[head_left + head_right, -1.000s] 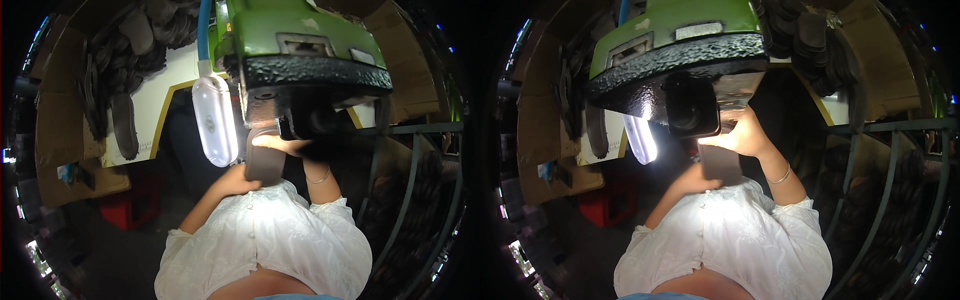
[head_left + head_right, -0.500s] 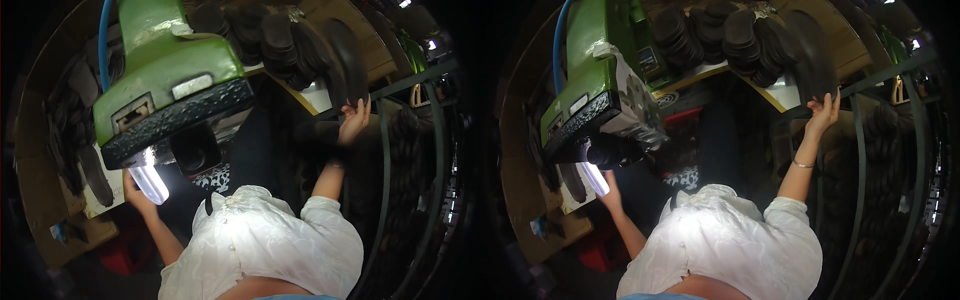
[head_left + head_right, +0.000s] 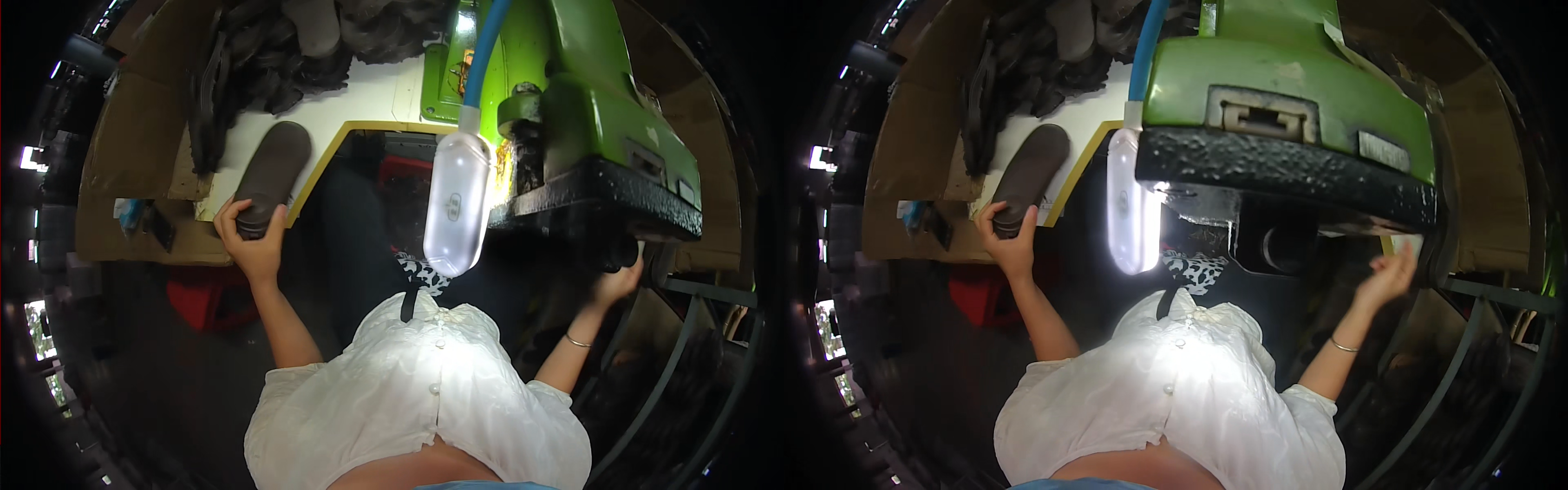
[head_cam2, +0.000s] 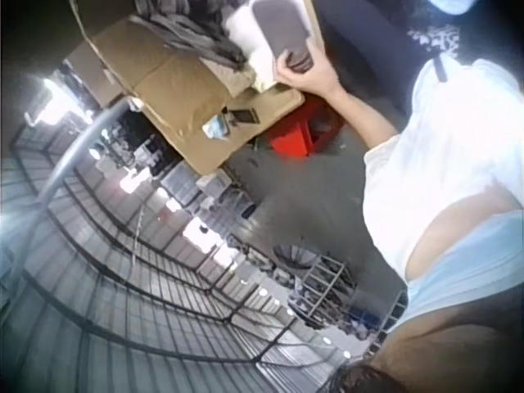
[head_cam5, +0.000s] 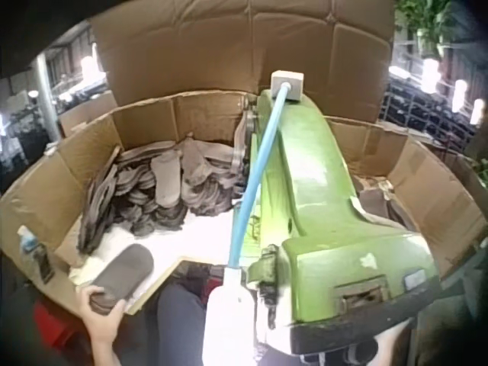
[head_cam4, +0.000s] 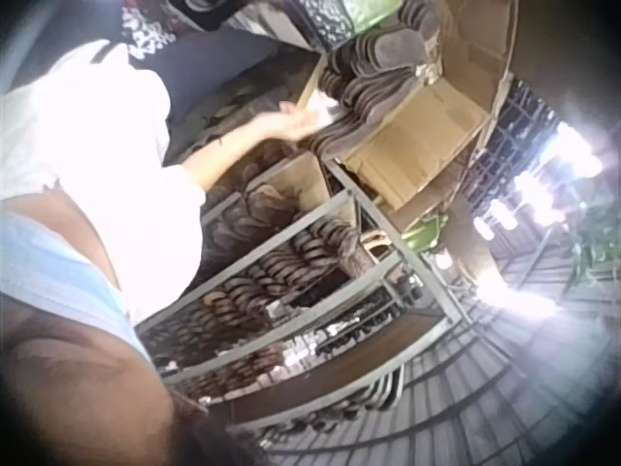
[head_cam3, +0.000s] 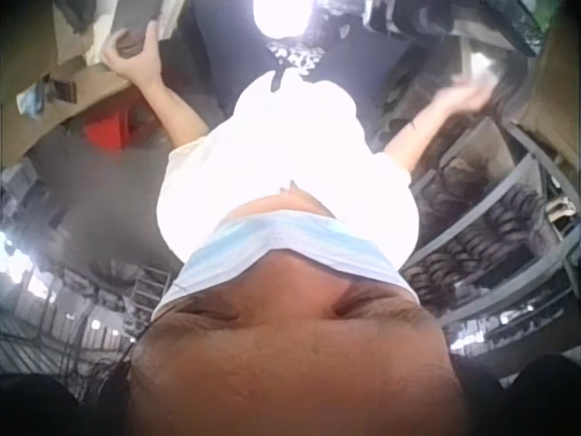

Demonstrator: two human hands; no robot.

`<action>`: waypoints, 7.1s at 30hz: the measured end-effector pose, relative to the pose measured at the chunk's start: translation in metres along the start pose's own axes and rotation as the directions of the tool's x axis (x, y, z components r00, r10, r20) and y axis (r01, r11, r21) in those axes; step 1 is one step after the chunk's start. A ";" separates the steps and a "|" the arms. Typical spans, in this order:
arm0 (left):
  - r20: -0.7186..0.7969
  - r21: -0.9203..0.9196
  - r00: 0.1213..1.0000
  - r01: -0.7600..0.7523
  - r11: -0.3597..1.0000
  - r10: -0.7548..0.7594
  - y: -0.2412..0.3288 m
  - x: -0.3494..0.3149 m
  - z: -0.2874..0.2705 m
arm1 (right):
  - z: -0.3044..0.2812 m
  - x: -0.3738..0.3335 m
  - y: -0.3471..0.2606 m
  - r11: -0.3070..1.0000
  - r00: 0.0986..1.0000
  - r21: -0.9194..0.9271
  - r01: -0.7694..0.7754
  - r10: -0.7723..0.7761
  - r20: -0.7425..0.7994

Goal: The person repeatedly picks up dark, curved shoe parts from a pile and presses them against a green grinding machine. They handle the items one at a time, rotating them to grind different edges, and then place them back on the pile. The task involves continuous repetitive handling of the shoe parts against the machine's abrasive surface.

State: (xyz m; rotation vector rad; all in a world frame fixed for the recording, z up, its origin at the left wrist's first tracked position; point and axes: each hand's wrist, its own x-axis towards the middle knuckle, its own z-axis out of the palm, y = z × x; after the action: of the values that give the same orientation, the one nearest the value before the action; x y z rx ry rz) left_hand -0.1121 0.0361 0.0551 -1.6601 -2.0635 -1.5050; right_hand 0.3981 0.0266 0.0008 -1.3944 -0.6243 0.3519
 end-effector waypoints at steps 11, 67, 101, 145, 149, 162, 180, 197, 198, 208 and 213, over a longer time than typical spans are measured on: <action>0.543 -0.829 0.827 0.500 0.252 0.145 0.131 -0.079 0.072 | 0.052 -0.123 0.031 0.851 0.184 -0.380 -0.364 0.465 0.866; 0.805 -0.560 0.528 0.526 0.640 0.271 0.153 -0.080 0.118 | 0.080 -0.104 -0.033 0.802 0.264 0.024 -0.597 0.168 0.950; 0.998 0.055 -0.042 0.734 0.677 -0.036 0.009 -0.122 0.060 | 0.112 -0.118 -0.032 0.940 0.427 0.045 -0.339 0.111 0.898; 0.981 -0.028 0.143 0.782 0.623 -0.134 0.058 -0.126 0.106 | -0.105 0.078 -0.057 0.961 0.985 0.270 0.055 -0.008 -0.172; 0.982 -0.075 0.168 0.762 0.643 -0.085 0.063 -0.125 0.113 | -0.121 0.100 -0.017 0.971 0.942 0.094 -0.222 0.238 -0.235; 0.788 -0.557 0.498 0.329 0.762 0.361 0.256 -0.104 0.259 | -0.033 0.140 -0.006 0.663 0.823 0.498 -0.559 0.373 0.427; 0.814 -0.431 0.533 0.290 0.855 0.230 0.373 -0.074 0.432 | 0.071 0.320 0.048 0.720 0.676 0.263 -0.642 0.372 0.636; -0.032 -0.482 0.941 -0.310 0.819 0.337 0.257 -0.102 0.338 | 0.284 0.282 -0.033 0.300 0.478 -0.381 0.875 -0.410 0.777; -0.002 -0.535 0.937 -0.296 0.791 0.350 0.256 -0.093 0.336 | 0.297 0.295 -0.025 0.247 0.523 -0.461 0.852 -0.369 0.768; 0.294 -0.463 0.893 -0.178 0.868 0.340 0.227 -0.046 0.320 | 0.344 0.322 -0.006 -0.094 0.401 -0.486 0.869 -0.443 0.802; 0.353 -0.561 0.907 0.008 0.828 0.231 0.244 -0.038 0.333 | 0.313 0.328 -0.028 0.111 0.503 -0.527 0.843 -0.511 0.697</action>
State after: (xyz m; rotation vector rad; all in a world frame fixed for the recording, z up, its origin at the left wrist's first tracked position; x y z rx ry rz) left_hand 0.2518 0.2298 0.0129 -2.4482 -1.7209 -1.9849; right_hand 0.4674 0.4625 0.1106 -1.7326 -1.9051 -0.6583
